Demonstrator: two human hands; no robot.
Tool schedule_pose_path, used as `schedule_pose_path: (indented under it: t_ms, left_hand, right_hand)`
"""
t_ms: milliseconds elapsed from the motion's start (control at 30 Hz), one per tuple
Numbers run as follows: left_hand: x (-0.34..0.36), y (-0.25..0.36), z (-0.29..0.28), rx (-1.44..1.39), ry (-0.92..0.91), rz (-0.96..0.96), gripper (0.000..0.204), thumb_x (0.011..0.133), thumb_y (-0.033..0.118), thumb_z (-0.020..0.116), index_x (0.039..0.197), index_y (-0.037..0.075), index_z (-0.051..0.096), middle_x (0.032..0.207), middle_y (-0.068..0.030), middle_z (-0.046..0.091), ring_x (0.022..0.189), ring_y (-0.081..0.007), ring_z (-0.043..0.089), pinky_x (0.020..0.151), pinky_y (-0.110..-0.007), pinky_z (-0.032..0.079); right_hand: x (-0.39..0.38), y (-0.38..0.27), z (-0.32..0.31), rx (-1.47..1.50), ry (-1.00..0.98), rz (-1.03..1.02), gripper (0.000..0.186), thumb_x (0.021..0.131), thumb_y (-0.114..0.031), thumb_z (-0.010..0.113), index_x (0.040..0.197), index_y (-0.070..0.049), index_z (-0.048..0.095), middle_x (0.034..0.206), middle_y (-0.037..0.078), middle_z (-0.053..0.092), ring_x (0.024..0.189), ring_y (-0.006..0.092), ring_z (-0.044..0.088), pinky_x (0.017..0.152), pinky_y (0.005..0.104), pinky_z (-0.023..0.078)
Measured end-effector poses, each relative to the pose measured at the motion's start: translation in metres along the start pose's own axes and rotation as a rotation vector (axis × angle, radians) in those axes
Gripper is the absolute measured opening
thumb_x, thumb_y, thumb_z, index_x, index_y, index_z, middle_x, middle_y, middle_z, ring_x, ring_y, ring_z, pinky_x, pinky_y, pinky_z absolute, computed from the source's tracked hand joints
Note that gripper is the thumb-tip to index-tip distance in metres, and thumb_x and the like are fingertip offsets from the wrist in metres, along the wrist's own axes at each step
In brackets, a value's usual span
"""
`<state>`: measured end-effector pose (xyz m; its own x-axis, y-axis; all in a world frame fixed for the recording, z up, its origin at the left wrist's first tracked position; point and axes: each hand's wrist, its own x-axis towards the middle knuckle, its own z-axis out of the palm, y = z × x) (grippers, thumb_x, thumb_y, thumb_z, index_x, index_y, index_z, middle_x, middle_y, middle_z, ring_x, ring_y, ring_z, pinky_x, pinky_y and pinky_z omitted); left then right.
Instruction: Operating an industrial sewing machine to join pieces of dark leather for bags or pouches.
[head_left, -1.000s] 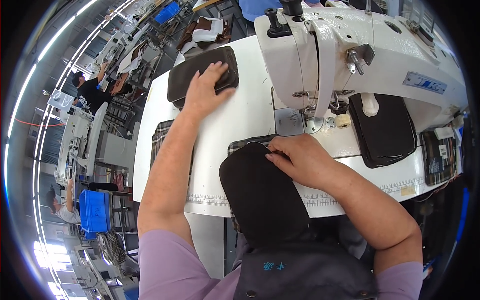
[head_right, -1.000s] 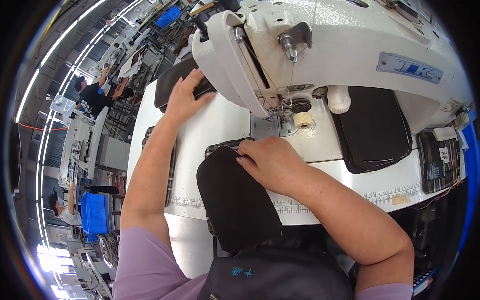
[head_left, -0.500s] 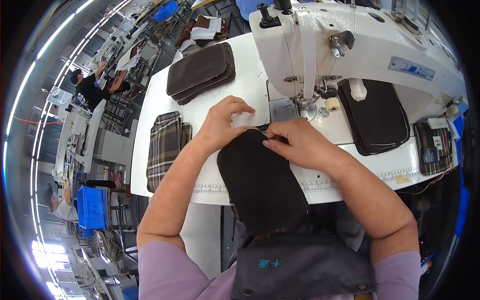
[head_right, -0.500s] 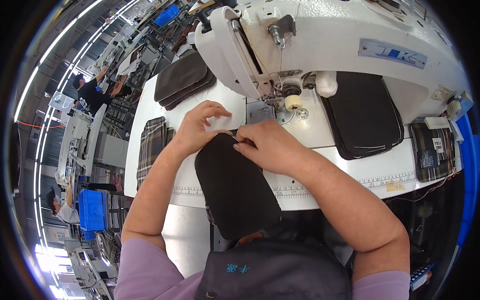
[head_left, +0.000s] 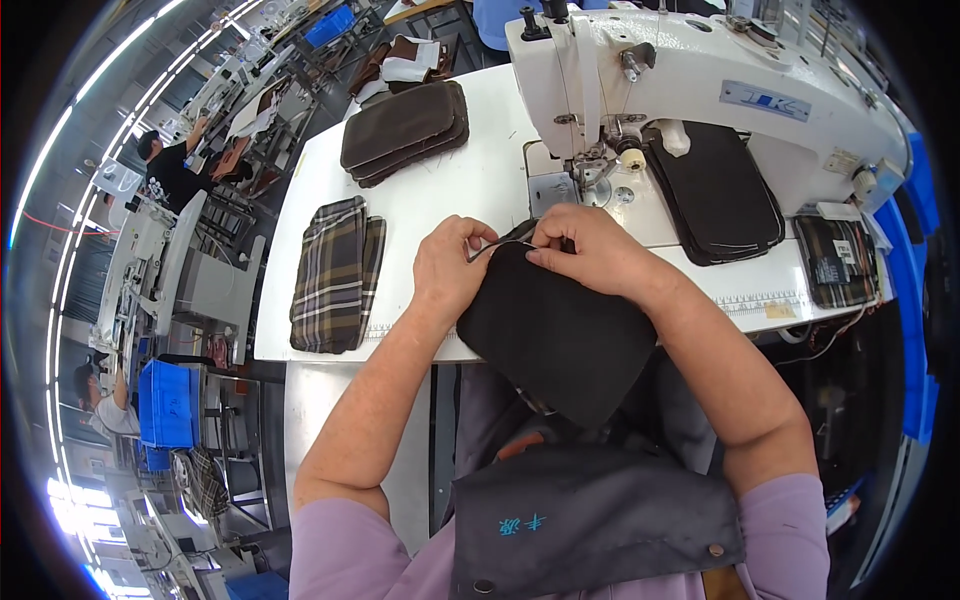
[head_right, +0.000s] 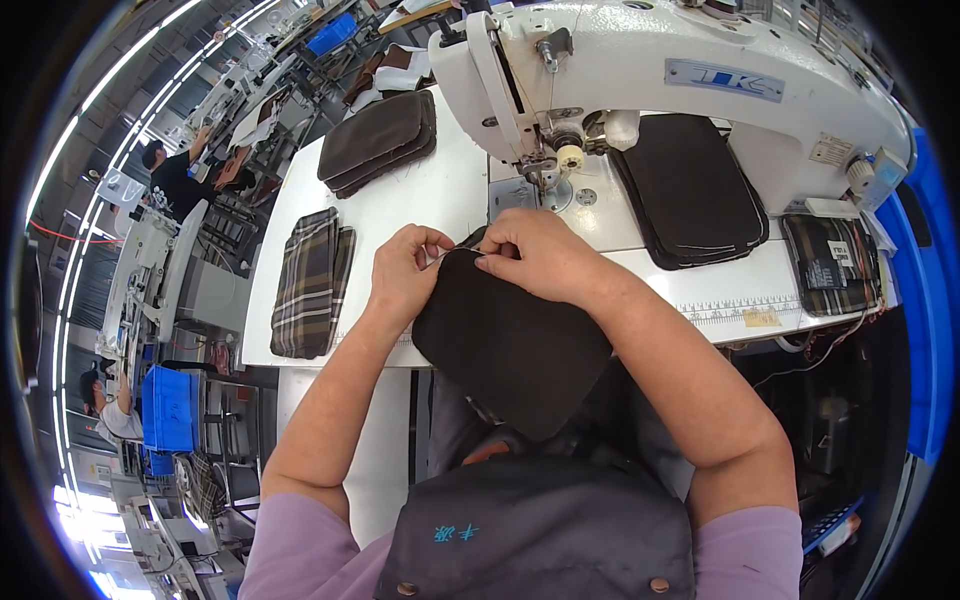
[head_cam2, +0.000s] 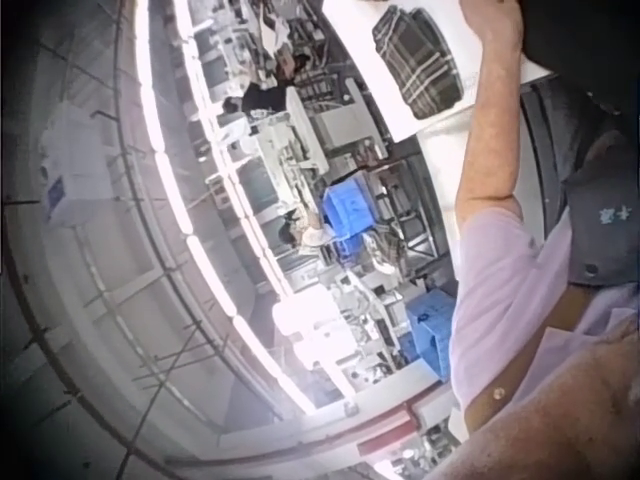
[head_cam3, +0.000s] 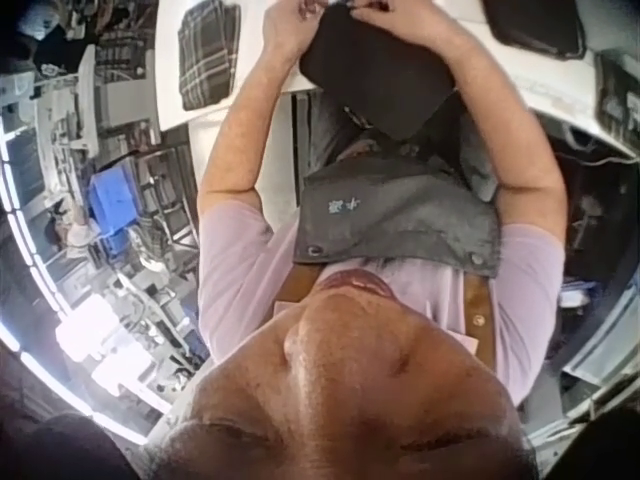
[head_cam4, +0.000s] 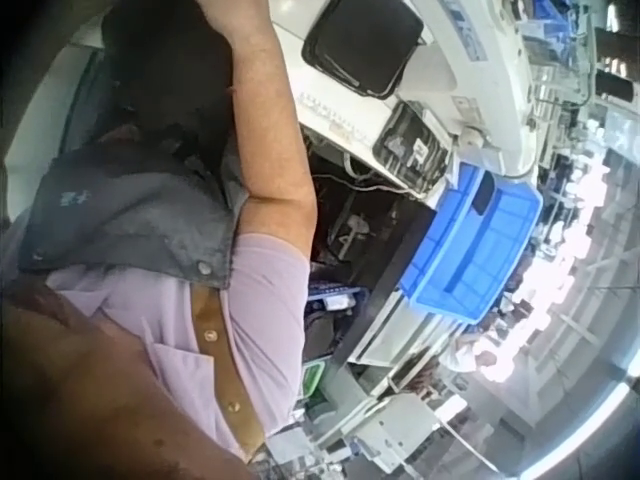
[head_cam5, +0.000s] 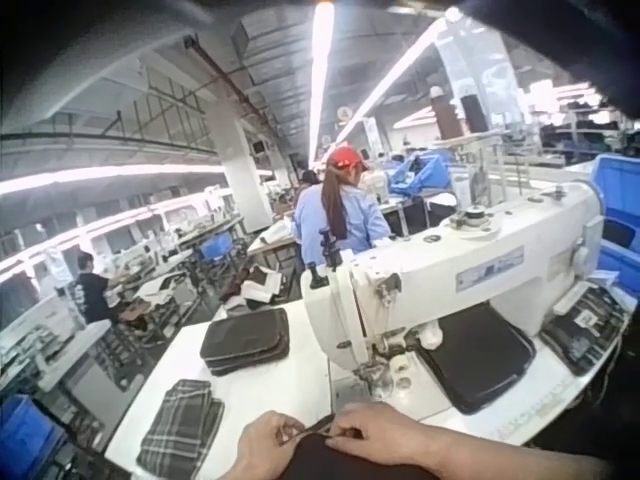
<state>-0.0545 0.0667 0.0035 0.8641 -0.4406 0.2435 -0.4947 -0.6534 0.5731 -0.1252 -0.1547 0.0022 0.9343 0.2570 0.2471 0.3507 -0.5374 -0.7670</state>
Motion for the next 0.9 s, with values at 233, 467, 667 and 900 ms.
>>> schedule_pose_path:
  t_ms: [233,467,667,900]
  left_hand:
    - [-0.026,-0.003,0.005,-0.286,0.138,-0.024,0.012,0.088,0.01,0.081,0.091,0.004,0.07,0.087,-0.0045,0.068,0.071,-0.0136,0.061,0.068,-0.03,0.05]
    - [-0.072,0.054,-0.033,-1.008,-0.121,-0.129,0.018,0.099,0.01,0.074,0.112,0.002,0.065,0.091,-0.0026,0.073,0.08,-0.0048,0.061,0.075,-0.021,0.048]
    - [-0.081,0.086,-0.035,-0.56,-0.014,0.074,0.019,0.101,0.016,0.074,0.109,-0.001,0.077,0.084,-0.0018,0.074,0.078,-0.0059,0.061,0.073,-0.022,0.048]
    - [-0.085,0.085,-0.028,-0.825,-0.09,-0.119,0.022,0.103,0.019,0.073,0.107,-0.002,0.078,0.081,0.0026,0.072,0.074,-0.0022,0.057,0.068,-0.019,0.046]
  right_hand:
    - [-0.024,-0.014,0.017,0.134,0.312,-0.024,0.018,0.095,-0.017,0.075,0.089,-0.003,0.066,0.114,0.007,0.067,0.092,0.018,0.062,0.078,0.0338,0.052]
    - [-0.081,-0.069,-0.001,0.366,0.297,0.228,0.019,0.099,-0.012,0.071,0.086,-0.001,0.062,0.075,-0.005,0.06,0.071,0.0042,0.051,0.068,0.023,0.045]
    - [-0.095,-0.074,0.006,0.281,0.394,0.09,0.021,0.095,-0.017,0.076,0.085,0.0,0.067,0.07,0.004,0.065,0.065,0.0092,0.058,0.063,0.0268,0.048]
    - [-0.098,-0.067,0.008,0.185,0.496,-0.05,0.021,0.088,-0.013,0.084,0.083,0.001,0.069,0.076,0.006,0.069,0.066,0.0122,0.061,0.063,0.0284,0.049]
